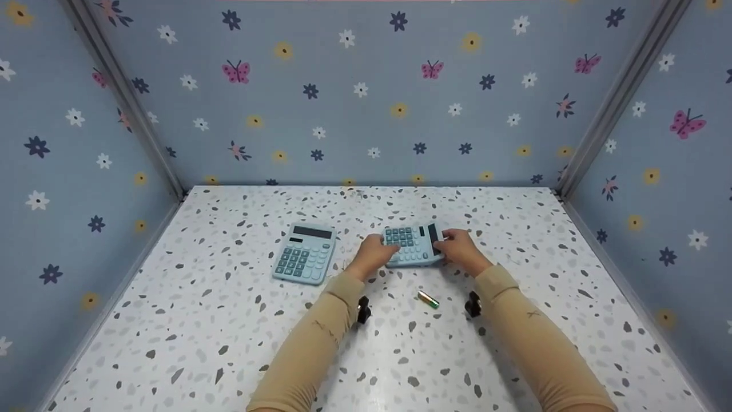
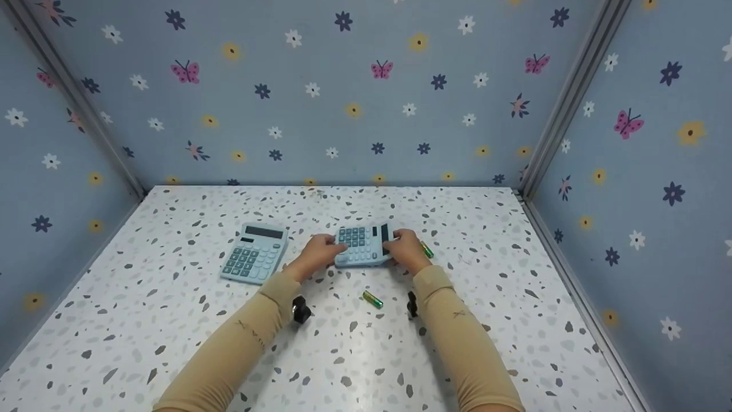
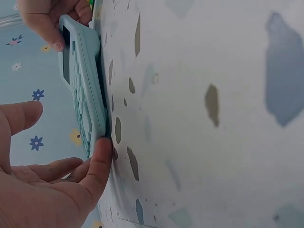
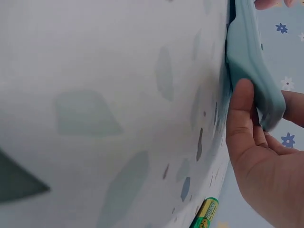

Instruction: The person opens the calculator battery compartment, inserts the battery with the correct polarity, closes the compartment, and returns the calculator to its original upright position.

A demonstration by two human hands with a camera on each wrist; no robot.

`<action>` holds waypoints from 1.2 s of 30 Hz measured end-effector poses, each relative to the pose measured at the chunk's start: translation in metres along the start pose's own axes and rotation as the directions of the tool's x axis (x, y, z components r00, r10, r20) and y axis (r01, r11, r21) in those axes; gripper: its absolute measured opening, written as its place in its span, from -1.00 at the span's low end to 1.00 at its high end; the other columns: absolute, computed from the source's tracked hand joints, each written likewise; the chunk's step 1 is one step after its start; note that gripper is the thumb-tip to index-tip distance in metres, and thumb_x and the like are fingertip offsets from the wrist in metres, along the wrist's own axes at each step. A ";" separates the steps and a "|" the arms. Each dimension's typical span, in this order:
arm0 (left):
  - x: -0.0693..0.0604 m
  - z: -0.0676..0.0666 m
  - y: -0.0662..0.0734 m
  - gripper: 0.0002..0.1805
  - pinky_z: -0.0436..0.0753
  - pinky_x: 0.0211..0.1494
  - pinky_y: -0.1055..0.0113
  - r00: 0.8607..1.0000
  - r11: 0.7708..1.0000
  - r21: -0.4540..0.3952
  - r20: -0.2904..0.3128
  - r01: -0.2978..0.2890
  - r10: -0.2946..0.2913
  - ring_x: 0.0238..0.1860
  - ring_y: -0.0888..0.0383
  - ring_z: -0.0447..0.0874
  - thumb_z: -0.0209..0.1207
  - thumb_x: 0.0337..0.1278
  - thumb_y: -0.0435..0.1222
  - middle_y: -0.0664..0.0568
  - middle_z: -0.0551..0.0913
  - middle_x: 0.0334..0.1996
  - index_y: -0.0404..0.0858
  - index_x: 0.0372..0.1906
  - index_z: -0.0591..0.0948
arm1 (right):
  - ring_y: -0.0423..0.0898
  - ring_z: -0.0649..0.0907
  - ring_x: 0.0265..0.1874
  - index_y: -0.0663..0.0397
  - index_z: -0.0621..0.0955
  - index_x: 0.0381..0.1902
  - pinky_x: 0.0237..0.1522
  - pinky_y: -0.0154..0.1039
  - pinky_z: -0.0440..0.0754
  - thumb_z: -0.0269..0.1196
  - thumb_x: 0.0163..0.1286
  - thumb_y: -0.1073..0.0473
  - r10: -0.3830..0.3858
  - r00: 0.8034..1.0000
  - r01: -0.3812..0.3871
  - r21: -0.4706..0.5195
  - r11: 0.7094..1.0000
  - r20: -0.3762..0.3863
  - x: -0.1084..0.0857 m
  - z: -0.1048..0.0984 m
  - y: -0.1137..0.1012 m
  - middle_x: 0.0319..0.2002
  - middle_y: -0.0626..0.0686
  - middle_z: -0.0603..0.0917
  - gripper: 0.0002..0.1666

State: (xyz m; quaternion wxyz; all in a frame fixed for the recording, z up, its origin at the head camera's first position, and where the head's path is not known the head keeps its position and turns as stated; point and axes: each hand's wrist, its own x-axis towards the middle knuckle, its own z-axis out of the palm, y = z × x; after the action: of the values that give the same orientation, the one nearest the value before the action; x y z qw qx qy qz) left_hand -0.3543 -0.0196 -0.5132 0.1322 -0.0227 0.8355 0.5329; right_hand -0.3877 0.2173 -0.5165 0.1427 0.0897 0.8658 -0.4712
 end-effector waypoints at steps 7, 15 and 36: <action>0.004 0.000 0.002 -0.20 0.36 0.72 -0.02 1.000 0.999 -0.038 -0.019 0.004 -0.005 0.63 -0.20 0.35 0.16 0.57 -0.09 -0.36 0.37 0.60 -0.54 0.61 0.28 | 0.03 0.61 0.25 0.31 0.34 0.62 0.30 -0.05 0.69 0.18 0.67 0.18 0.040 0.999 -0.039 0.023 0.999 -0.013 0.000 0.001 -0.005 0.51 0.28 0.50 -0.32; 0.006 -0.007 0.002 -0.30 0.51 0.62 -0.01 0.998 0.998 -0.068 -0.065 -0.015 0.010 0.53 -0.17 0.49 0.14 0.57 -0.21 -0.35 0.44 0.55 -0.54 0.59 0.33 | 0.07 0.64 0.29 0.37 0.34 0.61 0.32 -0.06 0.74 0.20 0.65 0.24 -0.017 0.999 0.021 0.121 0.992 -0.032 -0.007 -0.003 -0.011 0.46 0.32 0.52 -0.32; -0.005 -0.029 0.005 -0.50 0.81 0.23 0.15 0.998 0.946 -0.325 0.059 -0.010 0.031 0.05 0.03 0.83 0.11 0.54 -0.40 -0.19 0.74 0.18 -0.42 0.48 0.51 | -0.06 0.75 -0.06 0.45 0.40 0.53 -0.06 -0.21 0.88 0.22 0.61 0.33 -0.123 0.992 0.122 0.201 0.972 -0.008 -0.028 -0.018 -0.020 0.18 0.29 0.64 -0.38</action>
State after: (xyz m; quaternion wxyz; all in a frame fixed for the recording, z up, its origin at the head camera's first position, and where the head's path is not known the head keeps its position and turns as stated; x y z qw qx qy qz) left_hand -0.3557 -0.0439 -0.4958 0.1476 -0.0183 0.7320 0.6649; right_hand -0.3696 0.2206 -0.4820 0.1054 0.0489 0.8173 -0.5644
